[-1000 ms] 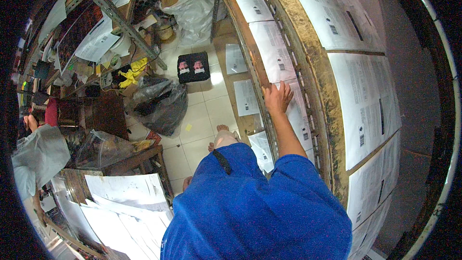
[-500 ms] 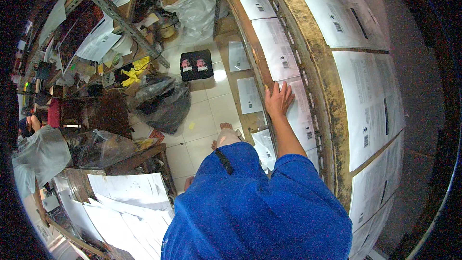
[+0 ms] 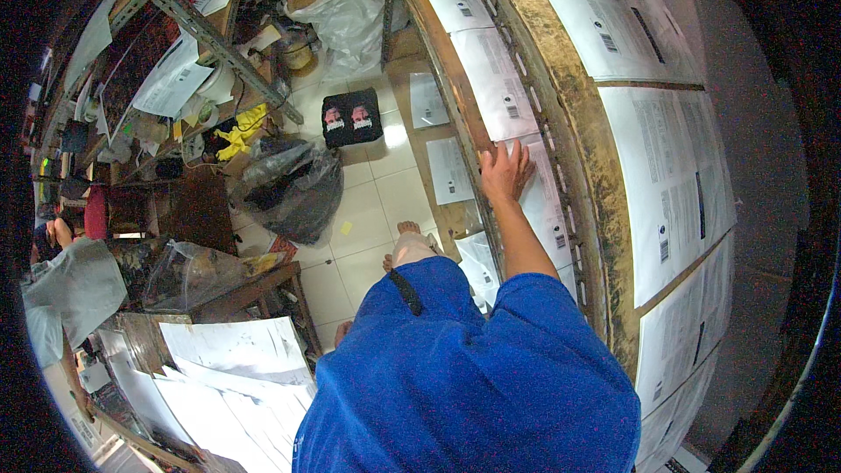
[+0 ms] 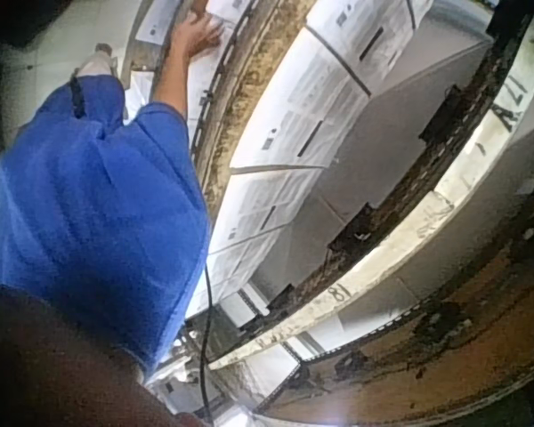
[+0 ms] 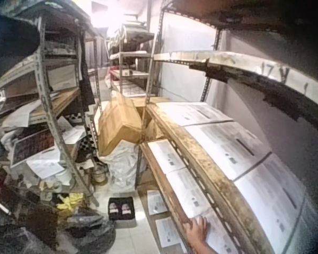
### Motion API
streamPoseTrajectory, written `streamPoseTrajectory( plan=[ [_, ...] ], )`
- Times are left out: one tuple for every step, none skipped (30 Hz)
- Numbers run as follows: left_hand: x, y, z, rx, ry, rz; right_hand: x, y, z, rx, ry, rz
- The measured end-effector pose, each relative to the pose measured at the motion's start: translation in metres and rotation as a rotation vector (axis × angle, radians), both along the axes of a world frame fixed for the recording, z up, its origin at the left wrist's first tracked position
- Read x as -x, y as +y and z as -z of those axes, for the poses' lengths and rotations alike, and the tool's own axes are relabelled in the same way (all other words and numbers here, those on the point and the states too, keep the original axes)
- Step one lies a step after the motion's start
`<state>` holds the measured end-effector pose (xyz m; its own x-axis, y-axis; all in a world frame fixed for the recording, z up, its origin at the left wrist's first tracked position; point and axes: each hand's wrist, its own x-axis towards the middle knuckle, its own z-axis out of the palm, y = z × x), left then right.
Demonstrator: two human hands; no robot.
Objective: The person repeatedly picks up white poly mailers from a table, opens them, and places them into slots on a nearby shelf. Another person works at a separate table in the background.
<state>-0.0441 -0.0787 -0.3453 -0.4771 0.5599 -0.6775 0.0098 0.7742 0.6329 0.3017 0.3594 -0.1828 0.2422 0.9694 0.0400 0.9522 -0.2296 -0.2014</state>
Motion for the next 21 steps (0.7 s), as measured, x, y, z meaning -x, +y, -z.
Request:
streamPoseTrajectory(
  plan=[
    [0.009,-0.024,0.033,-0.032,-0.066,-0.041,-0.003,0.001,-0.001,0.002,0.008,0.012],
    [0.009,-0.024,0.035,-0.056,-0.090,-0.044,-0.006,0.000,-0.001,0.000,0.004,0.034],
    [0.009,-0.023,0.037,-0.080,-0.113,-0.048,-0.008,0.000,0.001,0.017,-0.019,0.030],
    [0.007,-0.025,0.037,-0.091,-0.083,-0.024,-0.010,0.002,0.002,0.034,-0.042,0.026],
    [0.003,-0.018,0.028,-0.103,-0.053,0.001,-0.011,0.002,0.002,0.050,-0.066,0.024],
    [0.001,-0.014,0.023,-0.086,-0.020,0.028,-0.011,0.002,0.001,0.064,-0.074,0.010],
    [0.000,-0.011,0.018,-0.069,0.013,0.054,-0.010,0.001,-0.001,0.078,-0.081,-0.004],
    [-0.001,-0.008,0.013,-0.052,0.046,0.080,-0.010,0.000,-0.002,0.092,-0.088,-0.020],
    [-0.002,-0.007,0.009,-0.048,0.055,0.084,-0.012,-0.002,0.000,0.095,-0.105,-0.023],
    [-0.001,-0.004,0.005,-0.041,0.057,0.090,-0.014,-0.005,0.003,0.098,-0.122,-0.025],
    [-0.001,-0.003,0.003,-0.039,0.057,0.093,-0.016,-0.006,0.003,0.100,-0.141,-0.031],
    [0.000,-0.002,0.001,-0.042,0.050,0.087,-0.017,-0.009,0.002,0.101,-0.147,-0.038],
    [0.000,-0.001,-0.001,-0.043,0.049,0.083,-0.018,-0.012,0.001,0.102,-0.153,-0.046],
    [-0.001,-0.001,-0.001,-0.044,0.044,0.080,-0.019,-0.014,-0.001,0.102,-0.160,-0.053],
    [-0.002,-0.001,-0.002,-0.045,0.043,0.081,-0.020,-0.015,-0.002,0.096,-0.152,-0.057],
    [-0.002,-0.001,-0.002,-0.044,0.045,0.080,-0.019,-0.015,-0.003,0.090,-0.145,-0.061],
    [-0.003,0.000,-0.001,-0.043,0.048,0.083,-0.020,-0.017,-0.003,0.084,-0.138,-0.062],
    [-0.003,0.000,-0.001,-0.044,0.050,0.084,-0.021,-0.017,-0.002,0.069,-0.136,-0.065],
    [-0.004,0.000,-0.001,-0.048,0.044,0.091,-0.022,-0.018,0.000,0.054,-0.134,-0.069],
    [-0.005,-0.001,-0.001,-0.037,0.049,0.086,-0.022,-0.018,0.001,0.040,-0.133,-0.074],
    [-0.004,0.002,-0.008,-0.050,0.039,0.102,-0.021,-0.018,0.000,0.048,-0.123,-0.072]
  ],
)
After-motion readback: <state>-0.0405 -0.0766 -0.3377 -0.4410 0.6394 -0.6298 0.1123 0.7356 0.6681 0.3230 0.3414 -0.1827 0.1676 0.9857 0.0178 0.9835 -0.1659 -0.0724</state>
